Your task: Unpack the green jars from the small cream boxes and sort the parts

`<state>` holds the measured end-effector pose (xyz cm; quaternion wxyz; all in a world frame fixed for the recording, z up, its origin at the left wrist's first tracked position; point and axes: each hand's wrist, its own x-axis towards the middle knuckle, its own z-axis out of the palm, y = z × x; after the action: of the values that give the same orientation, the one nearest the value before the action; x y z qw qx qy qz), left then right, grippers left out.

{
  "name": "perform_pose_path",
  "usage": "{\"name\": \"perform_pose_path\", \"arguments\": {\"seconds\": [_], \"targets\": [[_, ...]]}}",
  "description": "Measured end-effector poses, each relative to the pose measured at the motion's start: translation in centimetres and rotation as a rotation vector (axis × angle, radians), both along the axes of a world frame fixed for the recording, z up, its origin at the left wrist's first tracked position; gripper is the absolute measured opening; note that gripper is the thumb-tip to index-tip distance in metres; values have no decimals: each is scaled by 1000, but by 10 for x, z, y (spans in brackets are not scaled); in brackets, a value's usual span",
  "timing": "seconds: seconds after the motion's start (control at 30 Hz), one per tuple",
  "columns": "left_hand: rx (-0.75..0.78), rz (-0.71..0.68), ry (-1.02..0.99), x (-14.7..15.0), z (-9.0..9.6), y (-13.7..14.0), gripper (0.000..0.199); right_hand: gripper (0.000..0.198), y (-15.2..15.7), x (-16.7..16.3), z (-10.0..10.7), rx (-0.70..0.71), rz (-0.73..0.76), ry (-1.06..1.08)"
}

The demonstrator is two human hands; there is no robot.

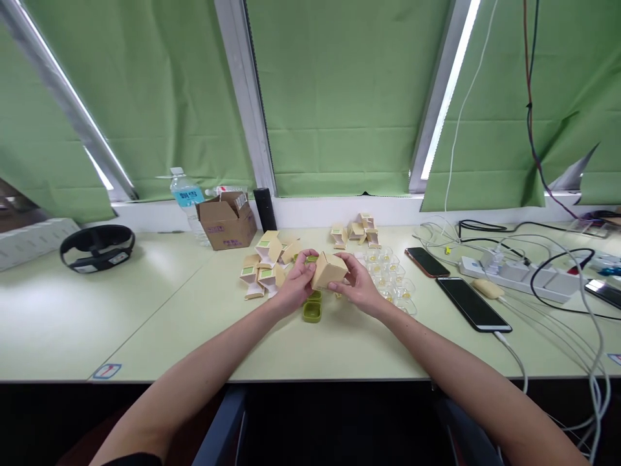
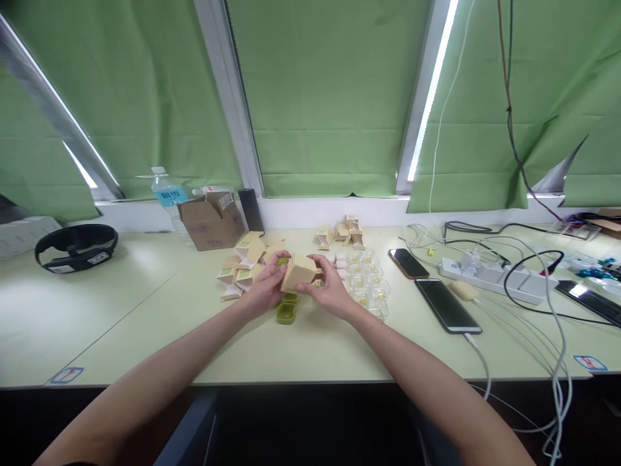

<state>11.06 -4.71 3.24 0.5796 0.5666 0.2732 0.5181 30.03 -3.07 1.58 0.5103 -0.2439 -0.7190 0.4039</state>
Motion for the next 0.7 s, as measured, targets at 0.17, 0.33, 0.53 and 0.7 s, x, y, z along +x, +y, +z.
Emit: {"name": "perform_pose_path", "arguments": {"seconds": [0.17, 0.33, 0.53, 0.7], "targets": [[410, 225, 326, -5, -5, -6, 42, 49, -5, -2, 2, 64, -166, -19], [614, 292, 508, -4, -15, -14, 54, 48, -7, -5, 0, 144, -366, -39], [550, 311, 520, 5, -27, -14, 64, 48, -11, -6, -6, 381, -457, -156], [443, 344, 397, 7, -27, -13, 71, 48, -17, -6, -6, 518, -406, -223]]}}
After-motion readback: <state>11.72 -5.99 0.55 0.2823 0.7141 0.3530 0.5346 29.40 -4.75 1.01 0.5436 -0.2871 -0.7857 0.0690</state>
